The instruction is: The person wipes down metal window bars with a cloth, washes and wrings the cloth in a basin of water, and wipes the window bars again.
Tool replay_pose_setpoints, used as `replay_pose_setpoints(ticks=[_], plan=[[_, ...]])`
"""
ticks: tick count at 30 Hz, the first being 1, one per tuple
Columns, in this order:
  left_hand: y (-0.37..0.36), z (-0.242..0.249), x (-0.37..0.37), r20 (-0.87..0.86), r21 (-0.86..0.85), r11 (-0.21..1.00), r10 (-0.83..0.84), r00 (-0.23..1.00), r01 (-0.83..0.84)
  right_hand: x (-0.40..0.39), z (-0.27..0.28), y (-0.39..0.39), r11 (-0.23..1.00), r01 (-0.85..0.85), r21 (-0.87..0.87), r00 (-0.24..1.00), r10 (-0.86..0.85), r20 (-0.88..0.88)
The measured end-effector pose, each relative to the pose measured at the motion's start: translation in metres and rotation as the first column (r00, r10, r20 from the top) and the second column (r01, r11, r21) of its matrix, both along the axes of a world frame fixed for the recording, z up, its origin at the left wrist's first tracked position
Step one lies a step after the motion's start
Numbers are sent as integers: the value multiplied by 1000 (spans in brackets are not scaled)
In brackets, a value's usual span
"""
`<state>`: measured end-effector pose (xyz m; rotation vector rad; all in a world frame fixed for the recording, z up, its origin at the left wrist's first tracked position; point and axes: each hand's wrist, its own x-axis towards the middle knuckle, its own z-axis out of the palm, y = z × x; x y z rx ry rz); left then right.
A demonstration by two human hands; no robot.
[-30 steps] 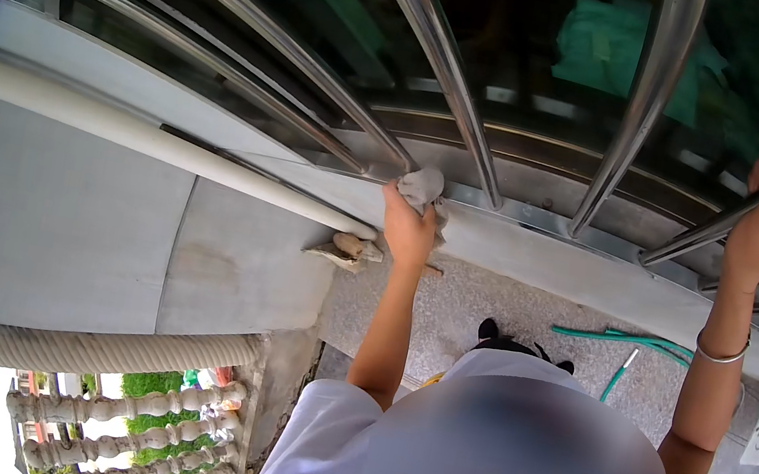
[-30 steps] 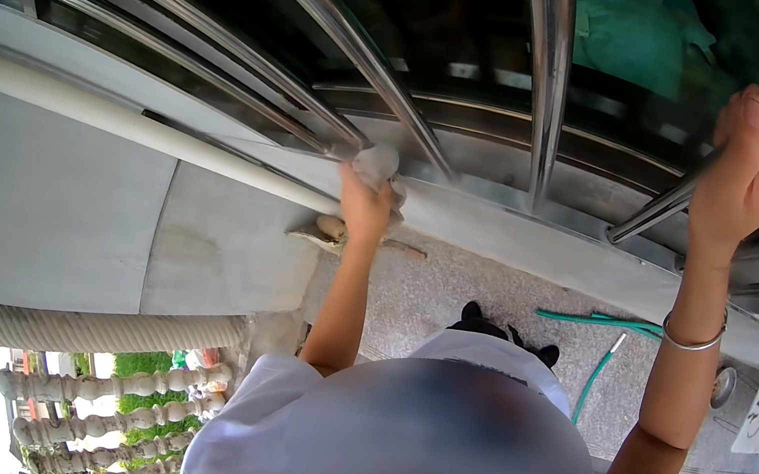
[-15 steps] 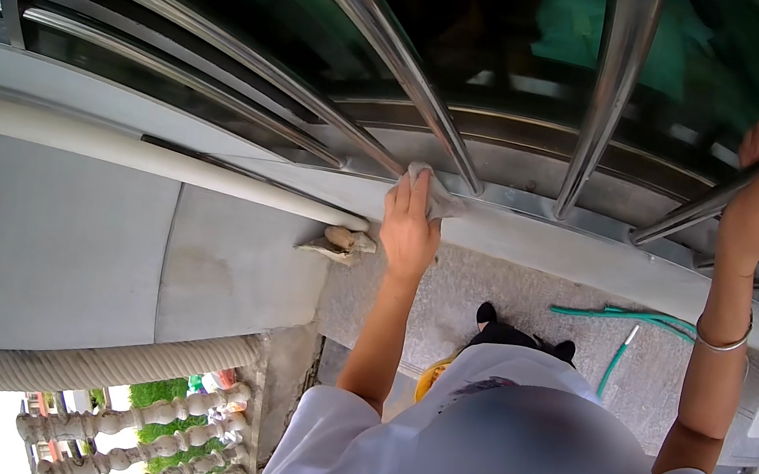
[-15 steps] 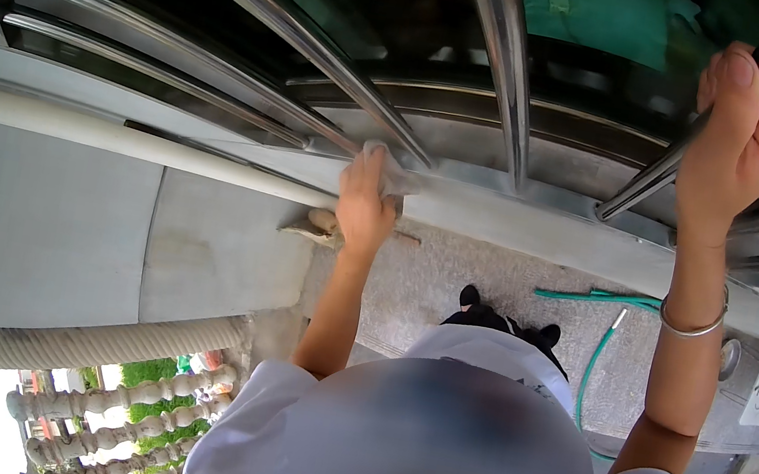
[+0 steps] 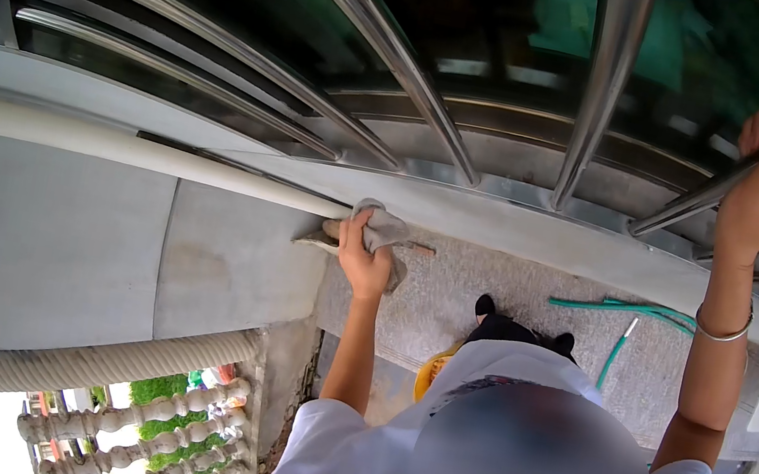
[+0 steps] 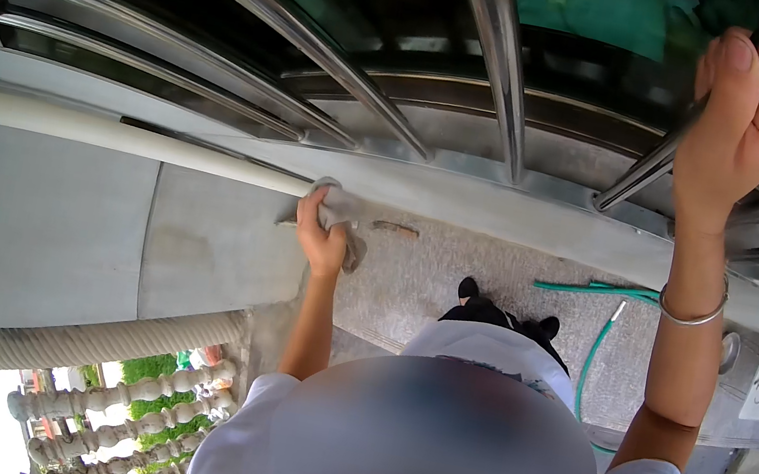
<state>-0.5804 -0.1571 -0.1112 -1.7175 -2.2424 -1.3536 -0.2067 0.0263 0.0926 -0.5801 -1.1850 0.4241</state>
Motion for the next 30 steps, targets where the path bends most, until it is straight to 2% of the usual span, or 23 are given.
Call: replay_pose_setpoints(ticks=[1,3,4,6,7,9,10,11,13,14,16,17,19,21,22,24,25,27,29,30], plan=[[3,17,11,6,-12,1000,0,1000,0,3,-2,0,997,-45,69,999,44,14],[29,40,26,-222,24,991,-124,967,133,4,0,0,997,-52,52,999,52,16],[41,34,27,-216,25,991,-124,969,133,4,1,-1,997,-65,39,998,64,13],[59,19,30,-298,-181,971,-207,932,158,-2,5,-5,1000,-24,-6,1000,24,14],[60,15,33,-295,-178,971,-206,933,159,-6,7,-5,998,20,-51,1000,-19,9],[65,13,39,-273,-48,987,-158,949,150,-11,8,-5,997,59,-53,998,-60,-19],[66,18,44,-273,-50,986,-166,948,158,-12,6,-7,994,89,-66,995,-92,-44],[68,20,48,-269,-61,985,-170,948,159,-11,5,-9,993,90,-78,995,-93,-40],[78,25,57,-346,-161,985,-110,932,56,-9,8,-8,996,83,-15,996,-83,37],[81,32,62,-354,-214,974,-151,923,78,-8,7,-6,997,76,-14,996,-76,39],[86,31,70,-356,-219,968,-197,913,124,-2,3,-1,999,15,30,999,-14,-29],[87,31,73,-359,-227,958,-249,899,175,-2,4,-1,999,8,32,999,-7,-33],[83,33,76,-343,-193,966,-234,910,175,-1,4,-1,998,48,26,999,-49,4],[78,29,75,-316,-42,979,-203,927,200,-1,5,-2,999,36,21,999,-36,-4],[72,29,72,-317,-33,980,-197,928,197,-1,6,0,999,27,21,1000,-27,-7],[48,29,61,-157,-133,932,-355,922,336,-2,8,-1,1000,20,15,1000,-19,-4],[39,28,59,-158,-125,933,-354,922,336,-2,7,-2,1000,20,-4,1000,-20,-4],[28,30,57,96,-139,945,-285,954,296,-2,6,-2,1000,7,-4,1000,-7,-14],[34,36,56,62,-98,957,-268,961,273,-2,7,-1,1000,8,-11,1000,-8,-29],[43,43,59,-65,-86,981,-179,982,173,-2,7,-1,1000,-5,-9,999,5,-40]])
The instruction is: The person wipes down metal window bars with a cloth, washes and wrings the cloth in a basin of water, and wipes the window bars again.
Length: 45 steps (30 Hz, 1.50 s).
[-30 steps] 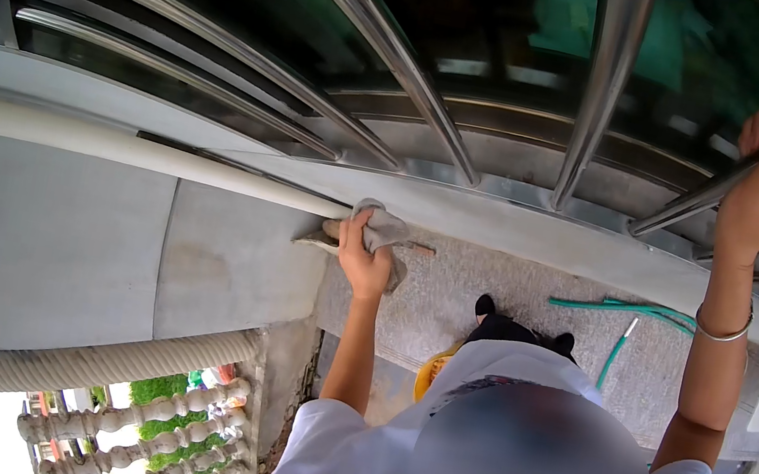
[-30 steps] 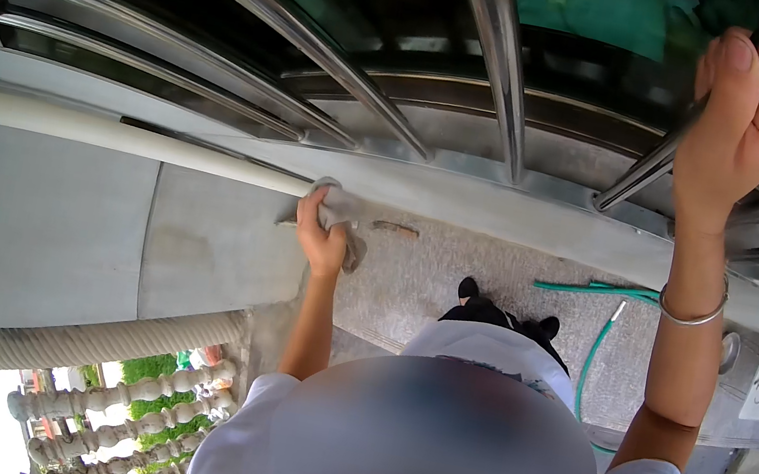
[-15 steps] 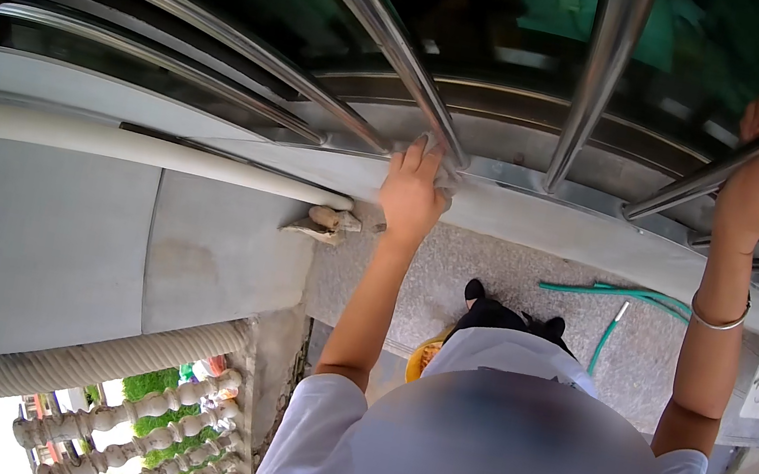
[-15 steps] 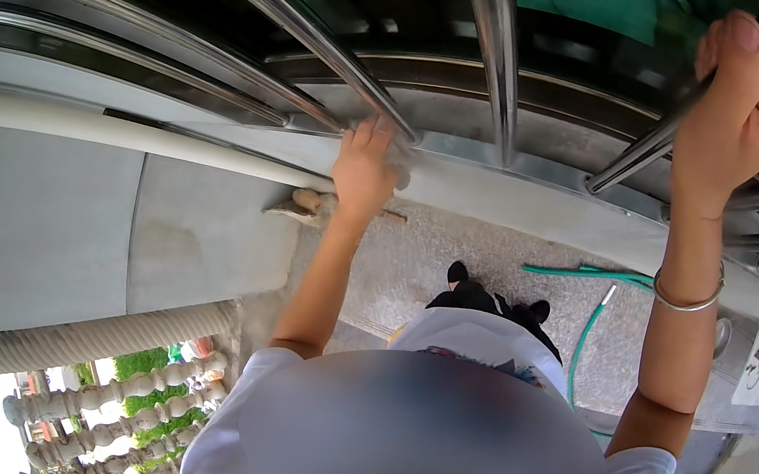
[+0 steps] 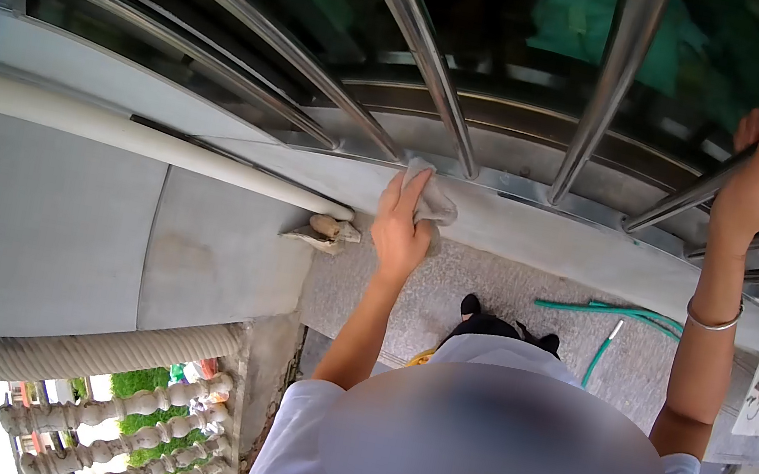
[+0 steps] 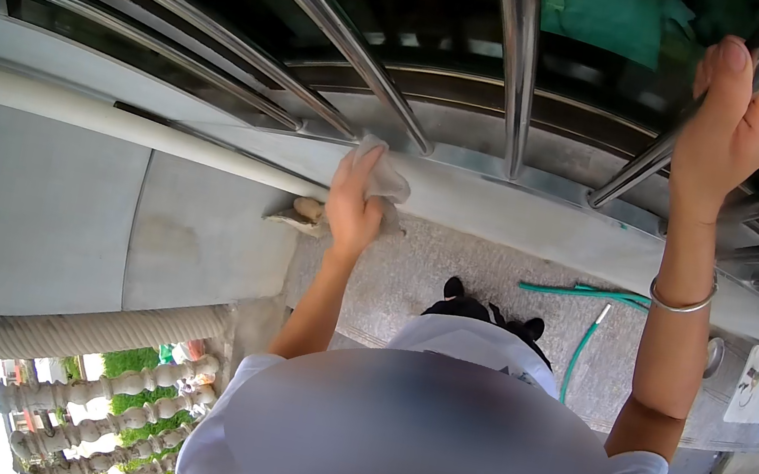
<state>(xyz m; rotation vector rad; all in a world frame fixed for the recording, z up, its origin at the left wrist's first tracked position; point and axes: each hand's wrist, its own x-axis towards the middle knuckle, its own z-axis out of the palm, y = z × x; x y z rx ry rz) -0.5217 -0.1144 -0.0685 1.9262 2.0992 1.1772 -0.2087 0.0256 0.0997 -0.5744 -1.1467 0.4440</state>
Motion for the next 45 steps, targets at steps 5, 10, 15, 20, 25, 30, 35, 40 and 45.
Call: replay_pose_setpoints(ticks=[5,10,15,20,25,30,35,40,45], plan=[[32,-21,14,-225,-29,995,90,970,-99,-2,1,0,999,32,-3,999,-32,-19],[6,-27,43,29,-104,992,-70,997,72,-5,7,-26,870,480,-112,833,-411,371],[-11,27,18,550,-141,959,-130,825,245,-42,-59,-123,982,190,20,689,-148,709],[-23,103,25,785,268,471,-613,94,840,-115,-76,-137,940,-149,-307,611,331,719],[-7,149,-44,591,161,956,-293,752,246,-115,-45,-111,861,-359,-361,815,477,328],[47,128,-74,367,488,869,-284,886,76,-136,77,-85,917,46,397,868,-233,438],[82,121,-78,523,370,920,-321,789,129,-183,228,-68,344,203,917,298,-914,277],[91,117,-84,556,343,912,-390,734,225,-198,254,-49,189,-7,982,-71,-980,188],[93,113,-83,527,341,916,-372,764,210,-205,172,-37,685,-271,677,-93,-718,689]])
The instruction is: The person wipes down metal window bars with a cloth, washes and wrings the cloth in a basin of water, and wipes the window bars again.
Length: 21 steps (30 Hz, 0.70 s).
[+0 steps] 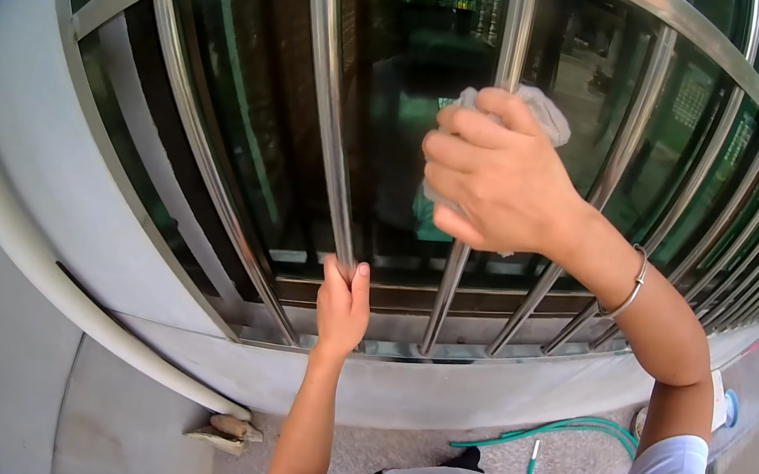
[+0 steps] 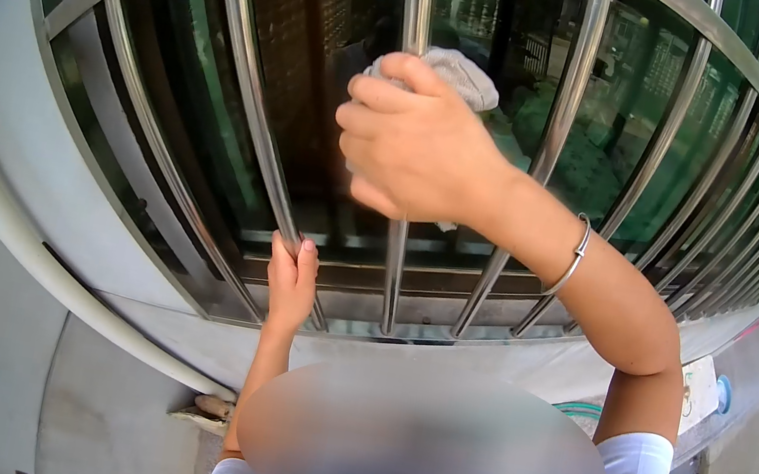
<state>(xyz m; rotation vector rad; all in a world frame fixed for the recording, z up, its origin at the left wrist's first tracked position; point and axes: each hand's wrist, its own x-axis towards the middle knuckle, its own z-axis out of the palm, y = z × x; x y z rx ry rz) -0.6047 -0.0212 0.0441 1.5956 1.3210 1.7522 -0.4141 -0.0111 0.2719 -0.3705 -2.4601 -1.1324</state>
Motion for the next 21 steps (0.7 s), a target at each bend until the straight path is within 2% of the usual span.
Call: replay_pose_setpoints(ticks=[2,3,4,5,6,7,8,10,11,13,14,15,16,18,20,21], plan=[[1,-3,-2,-34,-9,1000,0,999,0,8,-30,-7,902,-253,-349,964,207,-164],[-2,0,1,-34,-21,1000,14,999,-15,13,-29,-16,826,-383,-413,905,245,-348],[-2,3,3,-27,-15,1000,8,1000,-9,11,-27,-18,831,-374,-411,909,241,-340],[-4,5,4,-37,22,999,33,999,-32,6,-27,-19,471,-795,-383,487,117,-866],[-6,6,5,-49,59,997,59,997,-56,4,-27,-21,140,-990,21,-62,-292,-954],[-6,6,5,-53,59,997,56,997,-53,14,-22,-4,-129,-984,122,-64,-380,-923],[-4,4,4,-53,56,997,52,997,-49,26,-10,21,-379,-894,239,-42,-460,-887],[-3,0,3,-57,52,998,44,997,-41,20,17,45,-445,-884,142,32,-362,-932],[-2,-1,3,-54,44,998,46,997,-44,14,33,45,-445,-884,142,30,-358,-933],[-1,3,6,-49,47,998,55,997,-53,2,64,41,-115,-970,-212,211,24,-977],[-2,5,10,-45,54,994,99,994,-97,0,68,43,-117,-970,-214,212,28,-977],[-5,6,12,-46,55,989,143,989,-141,-2,69,44,-545,-819,-182,217,-1,-976],[-5,7,12,-48,56,988,147,988,-144,-5,66,44,-617,-774,-143,201,-25,-979],[-6,7,10,-67,78,989,127,990,-122,-12,61,42,-744,-666,-58,178,-82,-981],[-8,9,9,-64,66,992,113,992,-109,-15,42,45,-607,-789,-93,185,-91,-979],[-8,9,8,-69,63,993,105,992,-101,-20,32,43,-590,-806,-53,189,-171,-967]])
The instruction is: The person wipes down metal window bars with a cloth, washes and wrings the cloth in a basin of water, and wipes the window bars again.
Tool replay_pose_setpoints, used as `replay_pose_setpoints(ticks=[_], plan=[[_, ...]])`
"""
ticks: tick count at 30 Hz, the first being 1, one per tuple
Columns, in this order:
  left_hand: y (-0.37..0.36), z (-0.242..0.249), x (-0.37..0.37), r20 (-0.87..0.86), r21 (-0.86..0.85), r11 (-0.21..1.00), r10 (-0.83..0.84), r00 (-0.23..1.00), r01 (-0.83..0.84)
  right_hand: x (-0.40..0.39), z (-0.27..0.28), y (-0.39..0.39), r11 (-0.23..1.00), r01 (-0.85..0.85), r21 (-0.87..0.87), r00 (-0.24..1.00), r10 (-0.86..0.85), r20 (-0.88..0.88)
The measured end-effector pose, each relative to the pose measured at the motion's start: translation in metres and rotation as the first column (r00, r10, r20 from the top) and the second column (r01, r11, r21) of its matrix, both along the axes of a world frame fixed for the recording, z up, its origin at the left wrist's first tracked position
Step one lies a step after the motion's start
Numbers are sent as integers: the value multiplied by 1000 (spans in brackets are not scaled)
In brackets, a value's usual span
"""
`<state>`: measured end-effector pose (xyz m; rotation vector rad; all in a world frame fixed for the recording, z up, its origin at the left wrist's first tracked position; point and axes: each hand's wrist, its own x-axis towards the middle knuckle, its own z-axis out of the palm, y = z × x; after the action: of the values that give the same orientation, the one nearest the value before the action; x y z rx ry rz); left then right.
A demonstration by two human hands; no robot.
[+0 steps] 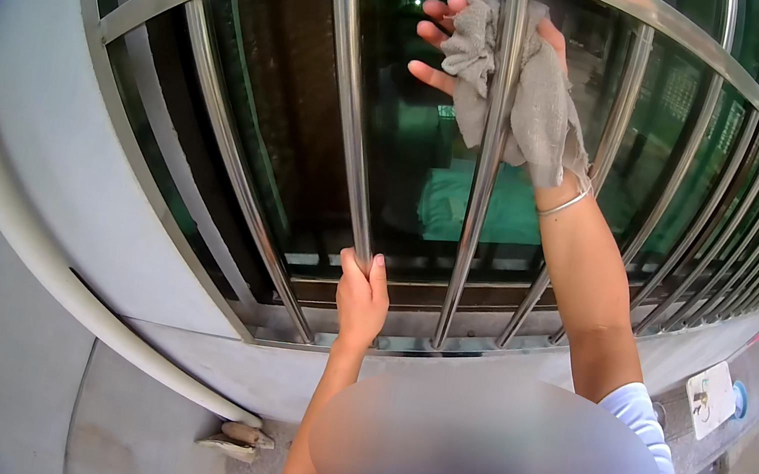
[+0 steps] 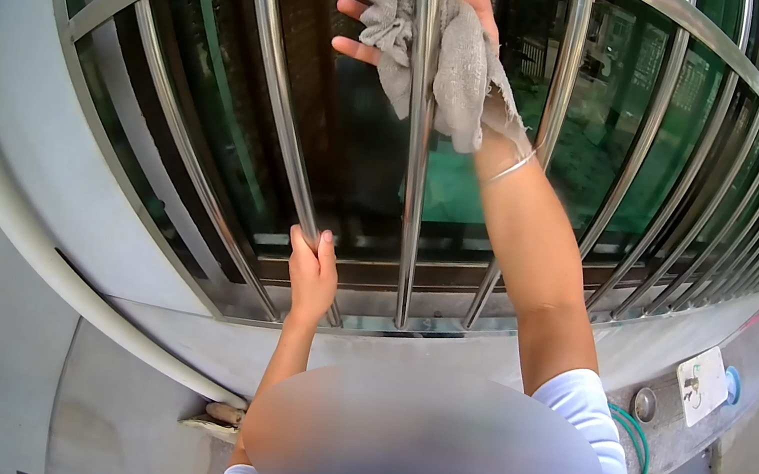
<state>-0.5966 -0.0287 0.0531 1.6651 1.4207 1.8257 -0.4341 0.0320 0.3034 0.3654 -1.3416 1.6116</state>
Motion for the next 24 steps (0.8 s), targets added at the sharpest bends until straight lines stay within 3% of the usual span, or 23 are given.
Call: replay_pose_setpoints(ticks=[1,3,4,6,8,10,15,20,21,22,23,24], plan=[[0,-1,-1,-8,-7,1000,-9,1000,9,5,-10,10,997,-64,45,995,60,84],[2,-3,0,-3,-1,1000,7,1000,-7,6,-29,24,987,151,-51,977,-142,161],[2,-4,-1,-3,-4,1000,10,1000,-10,3,-19,28,622,-401,-672,878,470,-89],[3,-4,0,-8,-6,1000,7,1000,-7,-3,1,51,677,-399,-619,888,452,-78],[1,-2,0,-11,3,1000,12,1000,-12,-5,30,58,865,-318,-388,944,325,-50],[0,-4,-2,-31,-38,999,15,999,-16,-3,52,64,954,-225,-199,973,210,-98],[2,-5,-2,-86,-55,995,74,994,-79,7,61,62,989,-143,-43,969,132,-209],[2,-1,-4,-74,-59,997,42,996,-46,17,38,60,984,-177,25,950,177,-258],[1,-2,-3,-75,-58,998,36,997,-41,17,26,54,991,-132,18,960,132,-246],[1,-2,-3,-75,-55,998,35,997,-40,15,12,37,987,142,-80,975,-153,-159],[2,-3,-3,-81,-32,998,60,995,-63,13,0,19,900,413,-139,905,-423,-49],[3,-4,-1,-83,-13,996,84,993,-85,12,-16,6,877,470,-97,882,-471,14]])
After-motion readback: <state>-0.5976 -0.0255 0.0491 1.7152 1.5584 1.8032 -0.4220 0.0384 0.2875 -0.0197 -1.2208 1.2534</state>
